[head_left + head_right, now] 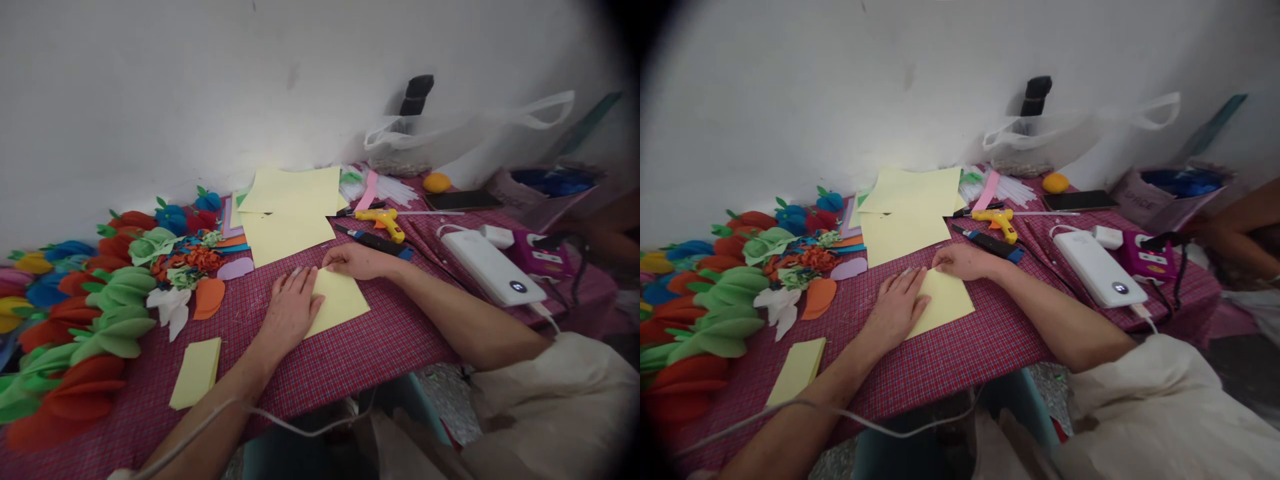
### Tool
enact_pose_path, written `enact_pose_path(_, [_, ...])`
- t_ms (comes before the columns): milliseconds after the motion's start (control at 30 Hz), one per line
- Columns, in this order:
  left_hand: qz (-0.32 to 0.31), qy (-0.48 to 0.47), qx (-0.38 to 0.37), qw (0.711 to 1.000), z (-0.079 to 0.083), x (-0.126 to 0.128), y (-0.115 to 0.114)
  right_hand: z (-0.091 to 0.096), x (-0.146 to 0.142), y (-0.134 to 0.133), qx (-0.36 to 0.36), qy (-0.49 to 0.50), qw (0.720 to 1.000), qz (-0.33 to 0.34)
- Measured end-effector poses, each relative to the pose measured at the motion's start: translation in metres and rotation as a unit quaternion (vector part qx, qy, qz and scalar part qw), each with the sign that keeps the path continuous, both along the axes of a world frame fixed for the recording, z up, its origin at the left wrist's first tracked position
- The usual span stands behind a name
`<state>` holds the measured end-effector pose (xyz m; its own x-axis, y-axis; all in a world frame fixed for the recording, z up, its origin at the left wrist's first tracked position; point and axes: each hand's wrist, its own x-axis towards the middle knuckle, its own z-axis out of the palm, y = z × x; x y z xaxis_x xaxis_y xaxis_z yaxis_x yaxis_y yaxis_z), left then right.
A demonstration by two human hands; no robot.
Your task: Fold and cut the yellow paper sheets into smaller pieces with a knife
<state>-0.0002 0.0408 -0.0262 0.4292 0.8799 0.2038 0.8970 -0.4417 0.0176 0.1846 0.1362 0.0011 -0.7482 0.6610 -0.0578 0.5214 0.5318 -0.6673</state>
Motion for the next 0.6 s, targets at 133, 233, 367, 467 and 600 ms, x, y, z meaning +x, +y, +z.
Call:
enact_pose_path(133, [0.000, 0.009, 0.000, 1.000, -0.002, 0.001, 0.000, -0.001, -0.002, -0.002, 0.043, -0.018, 0.999, -0.027])
enact_pose_path(233, [-0.001, 0.012, -0.005, 1.000, -0.003, 0.001, 0.001, -0.002, -0.003, -0.004, 0.073, -0.030, 0.996, -0.041])
enact_pose_path(367, [-0.003, 0.016, -0.007, 1.000, -0.003, 0.000, 0.000, -0.005, -0.004, -0.004, 0.106, -0.053, 0.991, -0.054])
enact_pose_path(467, [-0.012, 0.028, -0.009, 1.000, -0.002, 0.001, -0.001, -0.008, -0.003, -0.003, 0.126, -0.068, 0.988, -0.057])
enact_pose_path(600, [-0.032, 0.046, -0.023, 0.998, 0.001, 0.001, -0.003, -0.010, -0.002, -0.003, 0.142, -0.078, 0.985, -0.053])
